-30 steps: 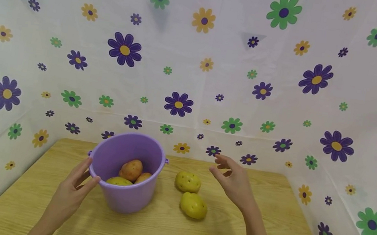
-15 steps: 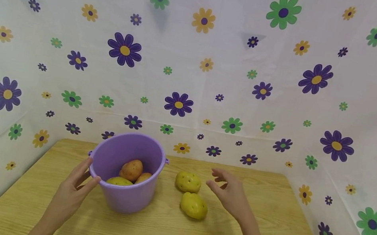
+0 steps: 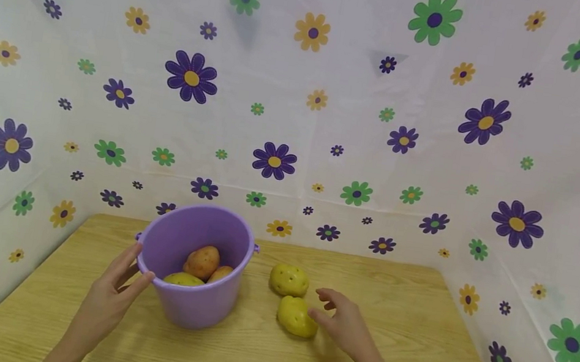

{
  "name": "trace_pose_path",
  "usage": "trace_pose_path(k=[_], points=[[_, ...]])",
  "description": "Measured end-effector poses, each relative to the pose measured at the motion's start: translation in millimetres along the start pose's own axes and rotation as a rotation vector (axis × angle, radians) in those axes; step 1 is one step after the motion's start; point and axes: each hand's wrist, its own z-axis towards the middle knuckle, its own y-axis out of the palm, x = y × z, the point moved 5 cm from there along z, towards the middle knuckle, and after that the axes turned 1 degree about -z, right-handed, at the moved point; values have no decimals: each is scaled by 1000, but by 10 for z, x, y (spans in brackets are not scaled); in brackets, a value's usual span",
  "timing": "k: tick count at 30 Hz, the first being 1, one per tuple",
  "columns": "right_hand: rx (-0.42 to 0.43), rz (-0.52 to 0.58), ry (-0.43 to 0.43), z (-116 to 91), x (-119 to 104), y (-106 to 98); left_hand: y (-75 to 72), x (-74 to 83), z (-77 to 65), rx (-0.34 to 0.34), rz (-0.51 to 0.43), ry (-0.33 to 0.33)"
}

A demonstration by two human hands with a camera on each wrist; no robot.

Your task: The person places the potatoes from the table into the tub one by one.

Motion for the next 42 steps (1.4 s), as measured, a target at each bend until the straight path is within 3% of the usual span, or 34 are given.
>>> trace_pose_path(k=[6, 14, 22, 42], points=[[-35, 20, 64, -42, 95, 137, 1, 11, -3, -1, 4, -5], [-75, 39, 84, -76, 158, 273, 3, 3, -4, 5, -2, 0], [-74, 46, 140, -101, 163, 362, -6, -5, 2, -3, 4, -9], [-74, -79, 101, -76, 156, 467, -9, 2, -6, -13, 17, -8]])
